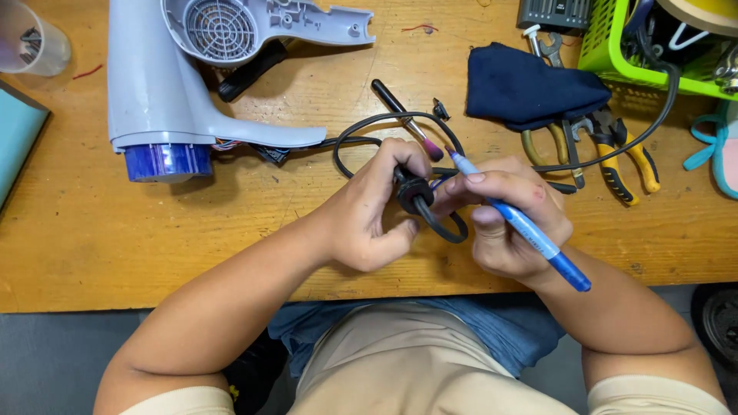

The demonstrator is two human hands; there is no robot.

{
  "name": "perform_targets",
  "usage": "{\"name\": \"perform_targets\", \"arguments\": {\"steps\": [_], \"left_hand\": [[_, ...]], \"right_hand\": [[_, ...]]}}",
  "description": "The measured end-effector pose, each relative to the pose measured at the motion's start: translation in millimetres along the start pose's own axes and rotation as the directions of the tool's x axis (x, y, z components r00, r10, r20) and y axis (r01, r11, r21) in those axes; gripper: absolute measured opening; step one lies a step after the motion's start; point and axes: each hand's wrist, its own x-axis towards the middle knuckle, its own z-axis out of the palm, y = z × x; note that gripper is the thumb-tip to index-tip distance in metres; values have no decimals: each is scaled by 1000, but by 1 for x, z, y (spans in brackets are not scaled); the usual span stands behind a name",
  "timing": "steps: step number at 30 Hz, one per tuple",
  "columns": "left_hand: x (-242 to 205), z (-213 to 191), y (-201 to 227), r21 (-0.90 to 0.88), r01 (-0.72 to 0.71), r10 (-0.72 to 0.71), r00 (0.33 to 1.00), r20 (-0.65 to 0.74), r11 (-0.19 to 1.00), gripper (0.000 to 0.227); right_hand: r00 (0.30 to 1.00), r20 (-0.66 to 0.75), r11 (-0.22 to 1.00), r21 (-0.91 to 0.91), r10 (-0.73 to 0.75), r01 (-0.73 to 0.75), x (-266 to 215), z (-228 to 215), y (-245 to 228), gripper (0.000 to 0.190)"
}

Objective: Marking a disassembled hair dryer component with a blue marker for identification or alignment.

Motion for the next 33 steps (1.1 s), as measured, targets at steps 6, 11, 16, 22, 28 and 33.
{"name": "perform_targets", "arguments": {"steps": [6, 11, 16, 22, 28, 33], "left_hand": [[6, -3, 14, 90, 105, -104, 995, -12, 990, 97], [11, -3, 25, 128, 184, -186, 983, -1, 975, 77], [12, -2, 28, 187, 177, -192, 979, 64, 966, 70], [14, 5, 24, 393, 293, -372, 917, 141, 872, 79], [17, 6, 21, 469, 381, -463, 884, 70, 797, 76], [16, 7, 20, 476, 353, -434, 898, 68, 806, 78]], "right_hand": [[873, 8, 832, 298, 488, -468, -19, 7, -5, 35], [925, -19, 916, 147, 379, -372, -14, 6, 3, 45], [997, -39, 997, -52, -67, 65, 2, -6, 15, 37], [994, 105, 999, -29, -34, 37, -4, -13, 9, 30], [991, 128, 997, -70, -24, 34, 1, -15, 6, 26], [977, 215, 994, -102, -10, 33, 8, -15, 5, 30]]}}
